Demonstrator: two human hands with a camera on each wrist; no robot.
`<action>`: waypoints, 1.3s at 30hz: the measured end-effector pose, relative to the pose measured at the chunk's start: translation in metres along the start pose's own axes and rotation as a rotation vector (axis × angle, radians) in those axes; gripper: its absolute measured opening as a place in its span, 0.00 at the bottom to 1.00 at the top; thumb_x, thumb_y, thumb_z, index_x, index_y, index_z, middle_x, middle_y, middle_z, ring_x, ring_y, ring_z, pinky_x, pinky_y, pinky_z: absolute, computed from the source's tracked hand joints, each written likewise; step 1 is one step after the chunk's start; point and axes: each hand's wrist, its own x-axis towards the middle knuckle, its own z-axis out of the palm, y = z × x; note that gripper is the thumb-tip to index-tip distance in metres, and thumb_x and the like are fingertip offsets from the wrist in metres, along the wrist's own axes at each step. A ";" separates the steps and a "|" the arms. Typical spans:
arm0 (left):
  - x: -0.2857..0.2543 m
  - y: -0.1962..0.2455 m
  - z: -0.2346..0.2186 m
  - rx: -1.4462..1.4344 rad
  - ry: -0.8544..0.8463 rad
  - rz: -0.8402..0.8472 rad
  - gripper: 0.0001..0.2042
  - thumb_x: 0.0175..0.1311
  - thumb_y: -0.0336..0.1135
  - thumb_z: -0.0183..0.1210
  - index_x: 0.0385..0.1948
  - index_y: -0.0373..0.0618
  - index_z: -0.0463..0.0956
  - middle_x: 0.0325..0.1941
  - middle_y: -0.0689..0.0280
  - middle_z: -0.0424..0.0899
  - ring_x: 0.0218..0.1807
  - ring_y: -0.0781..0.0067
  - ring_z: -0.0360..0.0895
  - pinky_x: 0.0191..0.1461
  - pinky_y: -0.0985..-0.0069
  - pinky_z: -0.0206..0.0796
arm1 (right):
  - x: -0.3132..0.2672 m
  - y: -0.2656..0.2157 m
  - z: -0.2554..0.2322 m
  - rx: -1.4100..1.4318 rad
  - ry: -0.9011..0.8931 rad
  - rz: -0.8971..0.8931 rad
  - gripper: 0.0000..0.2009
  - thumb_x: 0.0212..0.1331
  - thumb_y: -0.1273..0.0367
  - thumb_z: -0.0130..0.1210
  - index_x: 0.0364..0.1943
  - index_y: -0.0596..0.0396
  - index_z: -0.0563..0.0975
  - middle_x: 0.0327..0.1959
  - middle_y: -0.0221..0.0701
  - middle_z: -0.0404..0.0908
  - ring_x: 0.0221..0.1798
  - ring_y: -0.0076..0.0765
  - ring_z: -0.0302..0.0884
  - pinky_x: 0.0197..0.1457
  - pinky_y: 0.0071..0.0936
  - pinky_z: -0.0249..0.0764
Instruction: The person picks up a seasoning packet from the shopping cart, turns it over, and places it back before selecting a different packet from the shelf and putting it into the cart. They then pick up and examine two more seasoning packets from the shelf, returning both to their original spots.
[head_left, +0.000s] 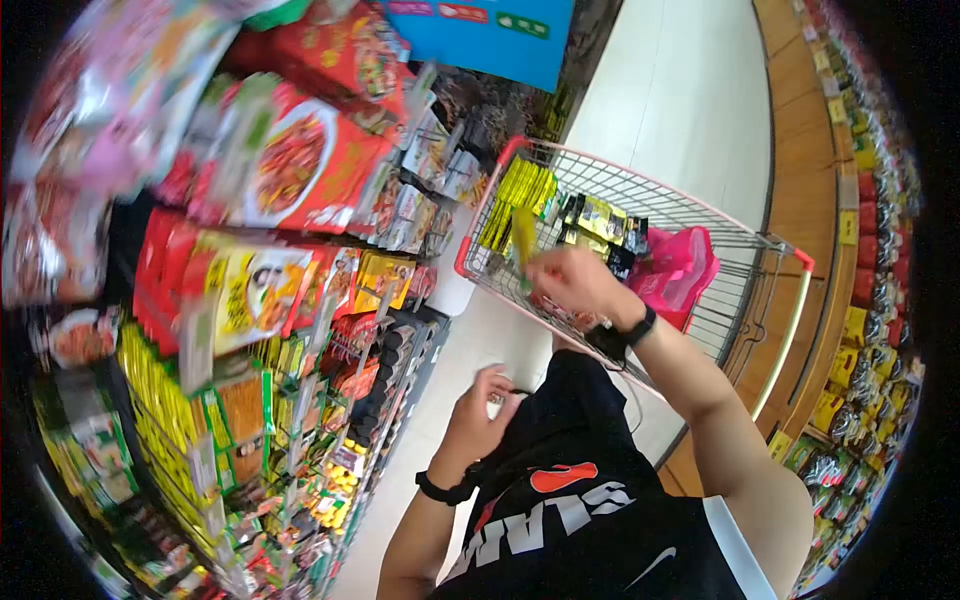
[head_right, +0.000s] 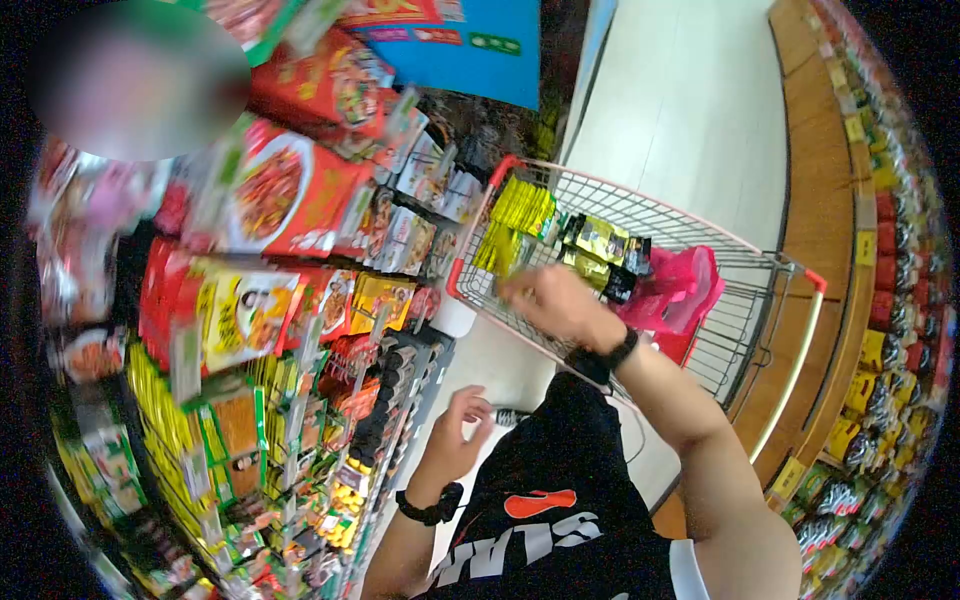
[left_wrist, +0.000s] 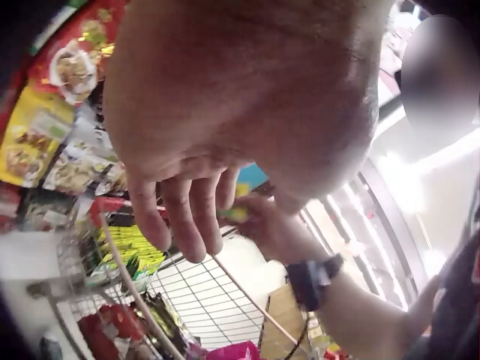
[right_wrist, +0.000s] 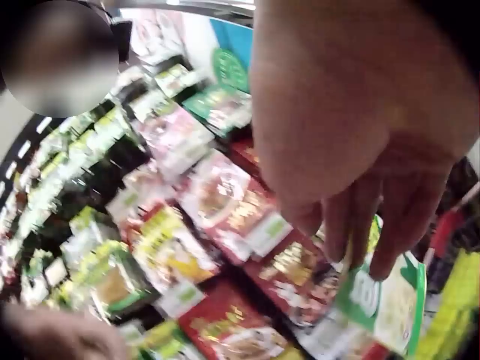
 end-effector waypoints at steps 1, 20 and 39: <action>-0.016 -0.022 -0.002 -0.177 0.039 -0.034 0.24 0.70 0.40 0.58 0.63 0.42 0.62 0.48 0.57 0.82 0.47 0.66 0.81 0.50 0.68 0.72 | -0.018 -0.045 -0.005 0.102 -0.113 -0.136 0.12 0.63 0.64 0.56 0.31 0.59 0.83 0.24 0.39 0.82 0.27 0.48 0.80 0.35 0.36 0.76; -0.334 -0.068 -0.065 -0.933 0.142 0.603 0.19 0.66 0.30 0.64 0.56 0.36 0.75 0.53 0.65 0.83 0.55 0.76 0.78 0.59 0.72 0.70 | -0.174 -0.367 0.205 0.578 -0.831 -0.313 0.59 0.52 0.23 0.38 0.69 0.69 0.62 0.70 0.44 0.68 0.70 0.40 0.67 0.72 0.40 0.62; -0.455 -0.003 -0.147 -0.377 1.223 0.538 0.14 0.67 0.30 0.62 0.52 0.35 0.77 0.47 0.63 0.86 0.46 0.81 0.80 0.51 0.78 0.73 | -0.162 -0.435 0.301 0.612 -0.891 -0.384 0.12 0.72 0.72 0.51 0.55 0.61 0.73 0.45 0.31 0.82 0.37 0.23 0.83 0.38 0.22 0.82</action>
